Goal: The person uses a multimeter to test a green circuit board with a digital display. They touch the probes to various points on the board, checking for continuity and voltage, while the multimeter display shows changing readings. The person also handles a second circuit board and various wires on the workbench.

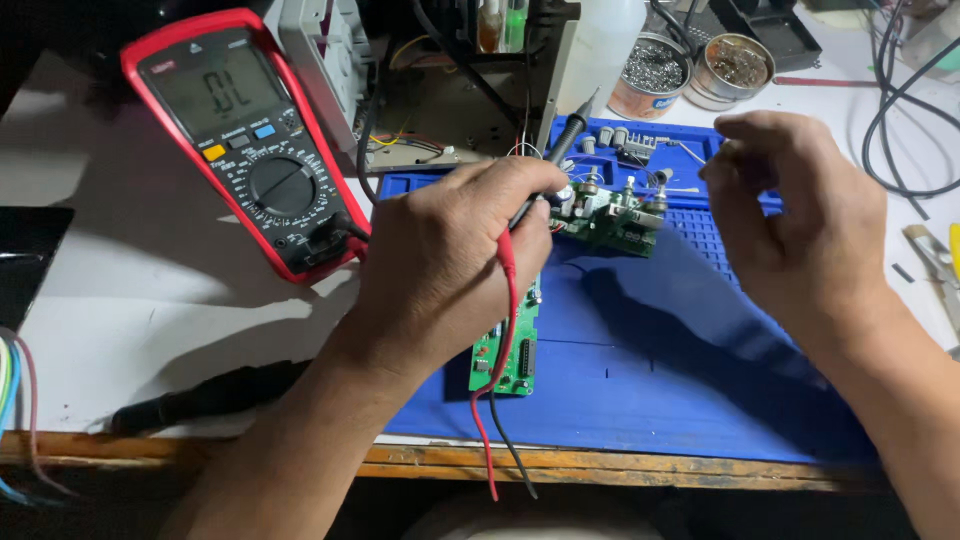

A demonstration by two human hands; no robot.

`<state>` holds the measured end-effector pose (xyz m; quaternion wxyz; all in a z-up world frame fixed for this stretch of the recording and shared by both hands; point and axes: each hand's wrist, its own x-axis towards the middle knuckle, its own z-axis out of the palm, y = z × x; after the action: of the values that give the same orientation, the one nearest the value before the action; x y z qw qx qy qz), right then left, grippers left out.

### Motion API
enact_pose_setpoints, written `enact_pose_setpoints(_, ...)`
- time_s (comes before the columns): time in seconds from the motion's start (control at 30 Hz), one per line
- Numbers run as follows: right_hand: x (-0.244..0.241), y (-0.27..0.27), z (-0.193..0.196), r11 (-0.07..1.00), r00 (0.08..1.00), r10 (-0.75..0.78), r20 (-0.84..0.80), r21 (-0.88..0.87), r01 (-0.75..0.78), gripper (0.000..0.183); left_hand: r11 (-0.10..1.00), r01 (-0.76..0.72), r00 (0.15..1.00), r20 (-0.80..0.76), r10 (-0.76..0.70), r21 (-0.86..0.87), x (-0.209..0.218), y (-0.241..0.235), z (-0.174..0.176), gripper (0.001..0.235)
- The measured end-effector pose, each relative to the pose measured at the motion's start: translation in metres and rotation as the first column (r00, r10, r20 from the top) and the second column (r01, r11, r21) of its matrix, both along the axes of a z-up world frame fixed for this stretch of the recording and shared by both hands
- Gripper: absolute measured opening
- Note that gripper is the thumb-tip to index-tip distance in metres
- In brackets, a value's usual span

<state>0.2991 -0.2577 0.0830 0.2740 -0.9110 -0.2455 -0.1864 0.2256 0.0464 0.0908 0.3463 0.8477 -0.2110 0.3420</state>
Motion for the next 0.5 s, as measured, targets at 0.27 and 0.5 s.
enact_pose_setpoints(0.27,-0.020,0.030,-0.015,0.921,0.898,0.381,0.220,-0.176,-0.347,0.039,0.948,0.308,0.945,-0.088,-0.314,-0.079,-0.011,-0.021,-0.007,0.013)
enact_pose_setpoints(0.5,-0.014,0.010,-0.022,0.987,0.981,0.162,0.109,-0.001,-0.163,0.016,0.818,0.307,0.814,-0.312,-0.490,-0.486,-0.002,0.004,0.011,0.022)
